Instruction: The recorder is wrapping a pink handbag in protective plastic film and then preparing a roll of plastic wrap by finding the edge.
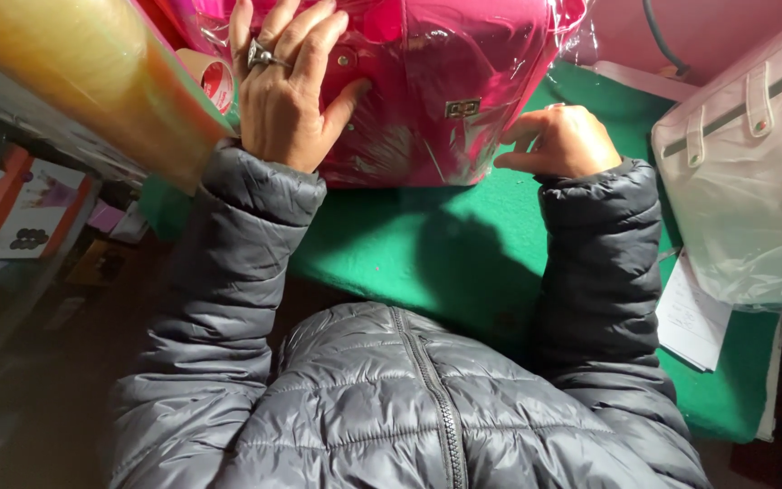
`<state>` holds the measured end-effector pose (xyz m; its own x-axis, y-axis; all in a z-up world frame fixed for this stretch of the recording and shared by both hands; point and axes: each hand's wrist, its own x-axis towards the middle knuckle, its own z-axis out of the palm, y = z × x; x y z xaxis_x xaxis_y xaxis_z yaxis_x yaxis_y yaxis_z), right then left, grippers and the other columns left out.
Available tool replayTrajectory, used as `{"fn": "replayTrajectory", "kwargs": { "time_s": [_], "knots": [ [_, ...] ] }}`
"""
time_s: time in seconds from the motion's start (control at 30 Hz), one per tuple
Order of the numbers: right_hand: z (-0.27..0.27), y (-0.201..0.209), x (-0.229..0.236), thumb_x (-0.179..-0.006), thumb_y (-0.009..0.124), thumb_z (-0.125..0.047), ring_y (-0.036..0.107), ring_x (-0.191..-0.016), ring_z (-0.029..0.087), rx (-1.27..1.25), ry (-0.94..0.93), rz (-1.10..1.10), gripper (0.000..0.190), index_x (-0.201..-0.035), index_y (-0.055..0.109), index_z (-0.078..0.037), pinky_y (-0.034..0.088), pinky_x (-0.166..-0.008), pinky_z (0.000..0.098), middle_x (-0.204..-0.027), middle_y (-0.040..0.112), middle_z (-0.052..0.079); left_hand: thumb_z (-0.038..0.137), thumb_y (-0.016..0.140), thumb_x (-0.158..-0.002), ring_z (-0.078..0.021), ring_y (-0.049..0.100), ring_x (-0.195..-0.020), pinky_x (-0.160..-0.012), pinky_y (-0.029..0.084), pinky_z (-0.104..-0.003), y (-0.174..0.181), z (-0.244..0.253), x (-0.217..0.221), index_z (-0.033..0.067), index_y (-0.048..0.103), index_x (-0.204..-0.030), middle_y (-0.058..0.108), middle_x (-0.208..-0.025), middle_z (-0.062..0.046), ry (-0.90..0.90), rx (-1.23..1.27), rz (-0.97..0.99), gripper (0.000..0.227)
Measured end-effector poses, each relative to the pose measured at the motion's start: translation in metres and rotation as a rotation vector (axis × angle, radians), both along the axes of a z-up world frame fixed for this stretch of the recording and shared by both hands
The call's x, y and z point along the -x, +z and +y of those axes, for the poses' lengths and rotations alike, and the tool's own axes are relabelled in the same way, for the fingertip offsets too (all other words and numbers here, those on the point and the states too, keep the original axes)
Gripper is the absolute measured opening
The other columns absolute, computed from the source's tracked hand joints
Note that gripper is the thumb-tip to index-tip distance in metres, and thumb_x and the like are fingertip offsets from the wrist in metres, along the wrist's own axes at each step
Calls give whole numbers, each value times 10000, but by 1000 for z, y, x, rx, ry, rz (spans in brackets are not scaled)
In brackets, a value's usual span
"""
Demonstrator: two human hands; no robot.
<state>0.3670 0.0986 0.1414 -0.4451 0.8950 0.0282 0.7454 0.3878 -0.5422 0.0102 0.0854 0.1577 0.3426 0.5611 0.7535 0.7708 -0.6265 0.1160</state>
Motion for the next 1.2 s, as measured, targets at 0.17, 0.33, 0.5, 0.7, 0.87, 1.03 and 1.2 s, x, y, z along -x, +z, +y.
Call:
{"fn": "replayTrajectory", "kwargs": {
  "time_s": [0.17,0.33,0.5,0.7,0.87,1.03,1.2],
  "knots": [
    [5,-9,-3,-785,858,-204,680,-652,187,-72,-7,5,261,-1016,791,-104,542,-646,330,-809,746,87,115,882,-936,-319,491,-1460,-1297,192,-566,2,7,1,57,522,-1423,592,-1484,-88,-4,-13,-7,609],
    [11,-20,-4,-803,850,-194,659,-666,179,-125,64,65,232,-1012,789,-113,528,-645,319,-809,743,62,137,865,-958,-334,534,-1390,-1268,275,-522,-3,17,2,72,520,-1440,603,-1415,-96,-12,41,-47,596],
    [14,-25,-2,-828,847,-186,637,-673,180,-124,54,107,178,-953,774,-83,518,-636,320,-807,733,51,180,864,-944,-341,578,-1266,-1206,301,-553,0,29,3,73,535,-1421,628,-1358,-102,40,-33,25,589],
    [15,-22,-10,-859,822,-147,673,-702,182,-142,123,160,136,-886,736,-45,519,-647,318,-801,727,58,207,860,-959,-354,591,-1237,-1153,349,-538,-2,35,5,40,519,-1416,626,-1330,-129,41,-31,21,594],
    [14,-16,-19,-881,810,-121,661,-685,189,-144,116,129,127,-867,724,-28,513,-640,328,-767,711,69,216,860,-965,-375,612,-1177,-1110,385,-546,-6,40,6,24,512,-1419,635,-1336,-150,40,-2,16,604],
    [16,-17,-34,-899,789,-126,654,-687,178,-111,83,133,117,-910,729,-26,513,-623,322,-787,712,75,208,841,-954,-385,617,-1161,-1109,395,-546,-6,41,7,16,493,-1431,642,-1339,-159,28,-7,12,621],
    [22,-27,-39,-924,782,-160,656,-683,178,-81,55,109,146,-957,721,-32,516,-635,317,-795,704,80,209,864,-966,-373,620,-1154,-1113,389,-551,-3,39,6,26,491,-1429,659,-1298,-134,40,-10,23,621]
  ]
}}
